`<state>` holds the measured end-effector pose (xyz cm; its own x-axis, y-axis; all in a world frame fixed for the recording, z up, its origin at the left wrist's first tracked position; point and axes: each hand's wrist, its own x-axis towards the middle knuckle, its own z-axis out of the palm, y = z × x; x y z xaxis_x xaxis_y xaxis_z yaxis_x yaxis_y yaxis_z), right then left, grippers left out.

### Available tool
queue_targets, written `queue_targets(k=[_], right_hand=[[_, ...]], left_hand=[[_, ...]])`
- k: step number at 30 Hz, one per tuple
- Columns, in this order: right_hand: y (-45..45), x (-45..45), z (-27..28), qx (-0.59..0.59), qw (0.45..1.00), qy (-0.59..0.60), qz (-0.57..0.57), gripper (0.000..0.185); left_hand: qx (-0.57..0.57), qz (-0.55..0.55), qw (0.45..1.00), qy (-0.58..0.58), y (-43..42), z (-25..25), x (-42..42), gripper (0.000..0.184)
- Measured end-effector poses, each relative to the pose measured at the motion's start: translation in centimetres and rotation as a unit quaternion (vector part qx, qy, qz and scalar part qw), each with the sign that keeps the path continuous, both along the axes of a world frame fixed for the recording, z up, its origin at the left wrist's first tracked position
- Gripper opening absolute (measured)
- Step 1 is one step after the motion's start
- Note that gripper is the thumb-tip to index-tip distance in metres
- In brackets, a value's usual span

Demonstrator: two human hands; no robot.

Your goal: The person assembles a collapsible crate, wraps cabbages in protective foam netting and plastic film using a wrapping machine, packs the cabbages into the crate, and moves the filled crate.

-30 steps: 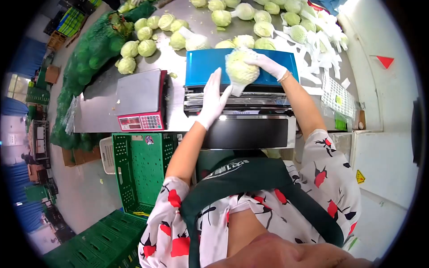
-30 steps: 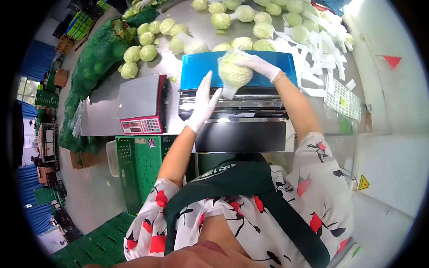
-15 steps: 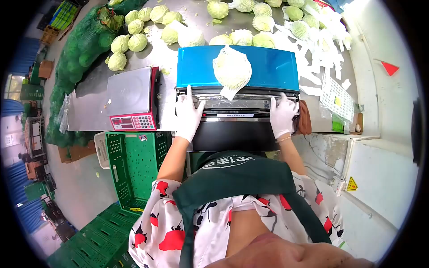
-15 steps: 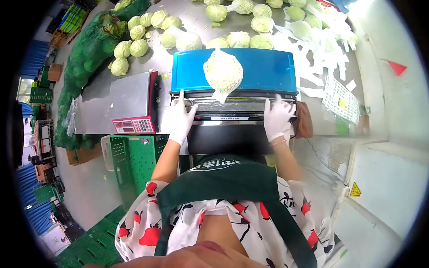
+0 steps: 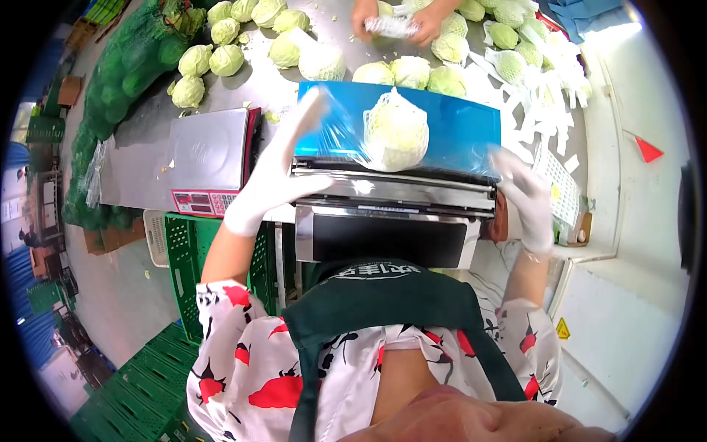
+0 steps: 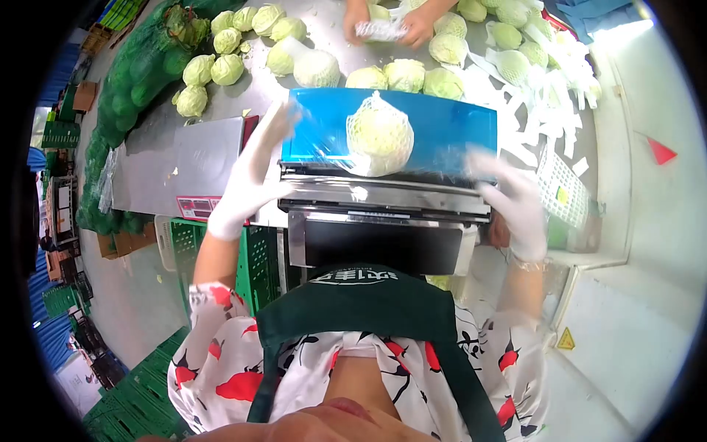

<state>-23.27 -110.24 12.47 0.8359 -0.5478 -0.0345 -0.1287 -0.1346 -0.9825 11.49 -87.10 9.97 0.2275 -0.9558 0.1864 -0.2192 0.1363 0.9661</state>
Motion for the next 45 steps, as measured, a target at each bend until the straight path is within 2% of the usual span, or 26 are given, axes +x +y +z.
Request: queue_targets(k=[1,3,4,5,6,10,11,14,15,17,20,23,25,26,27,28,30,32,36,38,39,40,41,42,43,45], right_hand=[[-1.0,3.5,-0.3,-0.042,0.999,0.015,-0.005,0.064],[-3.0,9.0,-4.4,-0.225,0.968,0.036,0.102,0.108],[-3.7,10.4,-7.9,-0.367,0.917,0.059,0.145,0.119],[-3.6,11.7,-11.6,-0.323,0.931,0.042,0.161,0.123],[-2.9,13.2,-10.0,-0.188,0.962,0.104,0.17,0.123],[-2.6,13.2,-11.3,-0.082,0.99,0.07,0.094,0.11],[-2.0,12.8,-11.3,-0.046,0.993,0.076,0.075,0.104],[0.7,10.6,-11.1,0.145,0.989,0.023,0.014,0.083],[2.2,9.2,-10.4,0.199,0.979,0.032,0.005,0.067],[4.7,5.3,-7.8,0.298,0.946,0.125,0.035,0.065],[10.1,-0.5,-5.8,0.38,0.901,0.205,0.05,0.057],[13.6,-1.0,-2.6,0.424,0.875,0.232,-0.021,0.056],[13.4,-2.7,-10.1,0.463,0.847,0.254,0.061,0.057],[12.8,-3.0,-12.9,0.482,0.83,0.263,0.102,0.058],[12.6,-1.1,-11.7,0.494,0.823,0.267,0.082,0.06],[13.8,0.4,-12.6,0.538,0.812,0.228,-0.016,0.06],[13.3,1.3,-14.2,0.578,0.794,0.189,0.007,0.059],[12.9,1.8,-14.1,0.647,0.741,0.177,0.031,0.057],[13.2,0.2,-15.3,0.732,0.67,0.122,0.034,0.055],[13.5,-3.2,-17.9,0.542,0.814,0.194,0.078,0.05],[14.7,-3.7,-15.3,0.371,0.905,0.208,0.039,0.042],[15.7,-3.9,-12.8,0.185,0.959,0.214,-0.003,0.035],[16.2,-4.4,-12.9,0.186,0.959,0.213,-0.021,0.031],[16.4,-5.2,-13.4,0.185,0.959,0.212,-0.04,0.027],[16.6,-6.0,-14.2,0.183,0.959,0.211,-0.058,0.025],[17.1,-7.4,-15.5,0.18,0.956,0.209,-0.095,0.023]], left_hand=[[0.025,0.026,0.99,-0.135,-2.7,-2.1,1.1,0.12],[0.018,-0.021,0.956,-0.291,-7.4,-8.0,2.3,0.139],[0.04,-0.051,0.937,-0.342,-9.0,-9.2,1.7,0.142],[0.081,-0.086,0.928,-0.354,-10.2,-11.5,1.1,0.141],[0.134,-0.086,0.956,-0.247,-10.8,-11.1,-0.1,0.137],[0.161,-0.086,0.982,-0.057,-11.4,-11.2,0.2,0.127],[0.172,-0.098,0.979,0.037,-10.9,-11.2,0.0,0.116],[0.214,-0.074,0.95,0.216,-8.3,-11.2,-2.5,0.085],[0.218,-0.076,0.951,0.205,-6.9,-9.1,-4.2,0.077],[0.318,-0.126,0.883,0.321,-3.3,-6.7,-6.8,0.07],[0.361,-0.197,0.842,0.348,2.6,-5.2,-11.5,0.072],[0.408,-0.244,0.769,0.427,5.5,-9.3,-13.6,0.076],[0.481,-0.245,0.703,0.463,5.7,-14.4,-13.6,0.079],[0.512,-0.229,0.704,0.436,5.6,-16.6,-13.5,0.081],[0.516,-0.178,0.713,0.441,5.4,-15.9,-13.5,0.081],[0.518,-0.126,0.72,0.444,5.1,-15.1,-13.5,0.081],[0.521,-0.126,0.724,0.434,5.3,-15.9,-12.7,0.078],[0.53,-0.11,0.721,0.432,5.8,-16.2,-12.7,0.075],[0.444,-0.126,0.713,0.528,8.0,-14.5,-12.5,0.066],[0.377,-0.121,0.786,0.475,9.5,-13.7,-13.3,0.061],[0.384,-0.067,0.861,0.328,11.5,-15.7,-13.7,0.061],[0.334,0.002,0.897,0.291,12.9,-16.3,-15.0,0.057],[0.286,-0.006,0.958,-0.026,13.5,-16.4,-14.5,0.054],[0.204,-0.013,0.918,-0.339,14.0,-16.5,-13.9,0.051],[0.069,0.014,0.916,-0.394,13.7,-17.1,-13.5,0.045],[0.147,0.046,0.956,-0.248,13.5,-15.9,-12.9,0.043]])
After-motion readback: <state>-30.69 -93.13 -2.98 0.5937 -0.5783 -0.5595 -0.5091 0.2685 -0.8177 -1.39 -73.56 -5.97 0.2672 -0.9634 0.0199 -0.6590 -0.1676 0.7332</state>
